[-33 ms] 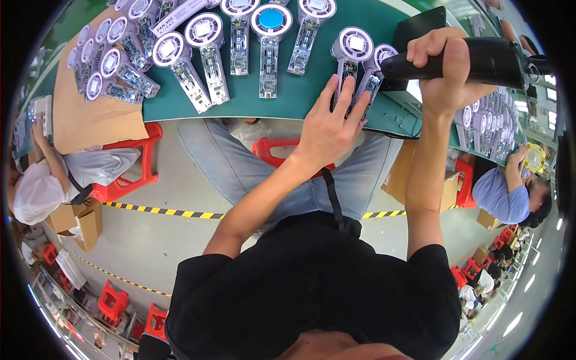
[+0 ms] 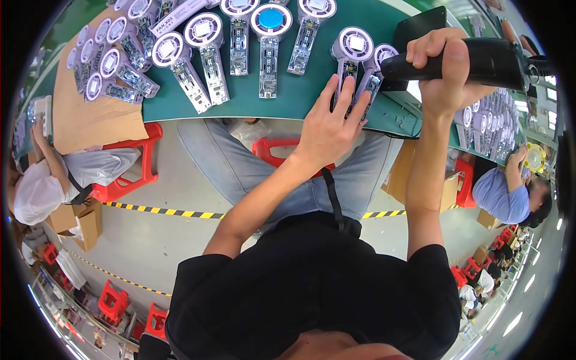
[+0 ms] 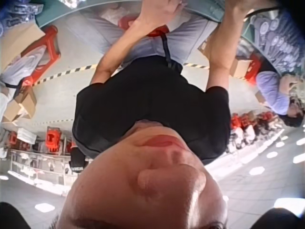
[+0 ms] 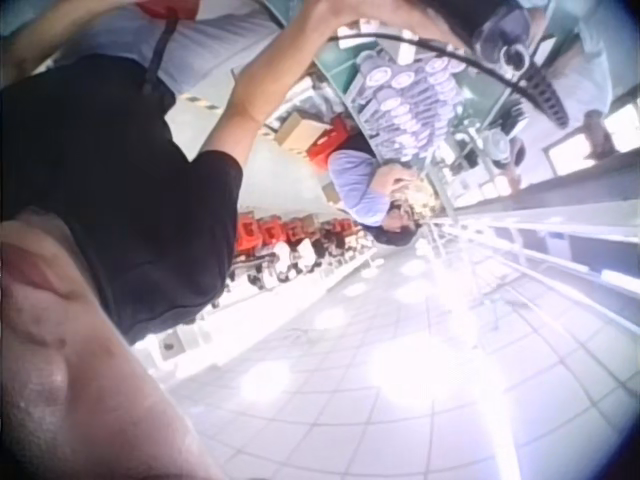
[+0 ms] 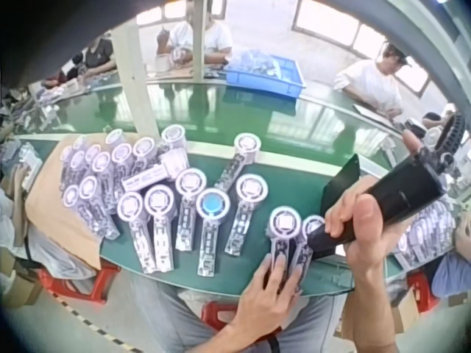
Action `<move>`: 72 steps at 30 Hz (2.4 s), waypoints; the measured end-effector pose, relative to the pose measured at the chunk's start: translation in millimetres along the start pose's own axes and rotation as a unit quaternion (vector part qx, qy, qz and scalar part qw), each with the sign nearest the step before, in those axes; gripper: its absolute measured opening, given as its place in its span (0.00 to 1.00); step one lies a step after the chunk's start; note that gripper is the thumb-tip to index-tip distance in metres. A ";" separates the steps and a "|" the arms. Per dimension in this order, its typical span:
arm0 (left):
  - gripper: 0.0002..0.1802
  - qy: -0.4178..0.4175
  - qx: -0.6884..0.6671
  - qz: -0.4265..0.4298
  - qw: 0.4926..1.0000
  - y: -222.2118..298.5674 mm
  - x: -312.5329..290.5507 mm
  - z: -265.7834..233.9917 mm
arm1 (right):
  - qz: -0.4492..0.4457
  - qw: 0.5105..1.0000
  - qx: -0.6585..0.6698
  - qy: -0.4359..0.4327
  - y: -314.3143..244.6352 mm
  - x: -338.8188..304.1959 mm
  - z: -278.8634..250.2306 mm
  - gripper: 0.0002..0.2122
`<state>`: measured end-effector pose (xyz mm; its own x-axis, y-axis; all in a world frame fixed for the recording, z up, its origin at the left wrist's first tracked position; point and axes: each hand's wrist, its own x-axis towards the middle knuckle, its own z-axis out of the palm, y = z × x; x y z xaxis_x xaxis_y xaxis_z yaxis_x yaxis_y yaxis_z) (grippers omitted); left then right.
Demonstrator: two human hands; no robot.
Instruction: Assembling electronic handheld fans by using a heat gun to seal or shrink components on an assembly line.
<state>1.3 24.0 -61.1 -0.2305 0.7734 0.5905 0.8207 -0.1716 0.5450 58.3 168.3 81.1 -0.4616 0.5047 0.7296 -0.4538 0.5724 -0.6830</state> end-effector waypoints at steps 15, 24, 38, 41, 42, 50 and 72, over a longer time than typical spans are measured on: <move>0.31 0.004 0.000 -0.014 1.000 -1.2 -0.5 -1.1 | -0.006 0.997 -0.068 -0.019 16.8 -14.6 1.8 0.10; 0.30 -0.004 0.005 -0.008 1.000 -1.4 -0.3 -0.4 | 0.005 0.991 -0.131 0.001 -15.4 -6.8 -15.7 0.20; 0.31 0.008 0.014 0.005 1.000 -3.2 -0.3 -1.0 | -0.002 0.989 -0.086 0.120 -46.2 -6.0 -81.6 0.27; 0.31 0.007 0.023 0.008 1.000 -3.5 -0.1 -1.2 | 0.026 0.988 -0.071 0.133 -43.4 -3.7 -86.6 0.27; 0.31 0.008 0.026 0.008 1.000 -3.8 -0.3 -1.1 | 0.030 0.989 -0.057 0.132 -40.9 -3.4 -89.7 0.27; 0.30 0.006 0.018 0.004 1.000 -4.7 -2.2 0.8 | 0.083 0.988 -0.017 0.126 -36.9 -8.8 -89.2 0.23; 0.31 0.014 0.013 0.000 1.000 -5.7 -3.0 1.2 | 0.090 0.994 -0.010 0.066 -40.6 -8.0 -100.7 0.29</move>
<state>-2.1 23.5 -66.7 -0.2451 0.7559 0.6071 0.8342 -0.1546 0.5293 157.2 206.1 106.5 -0.4282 0.6797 0.5955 -0.3568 0.4783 -0.8024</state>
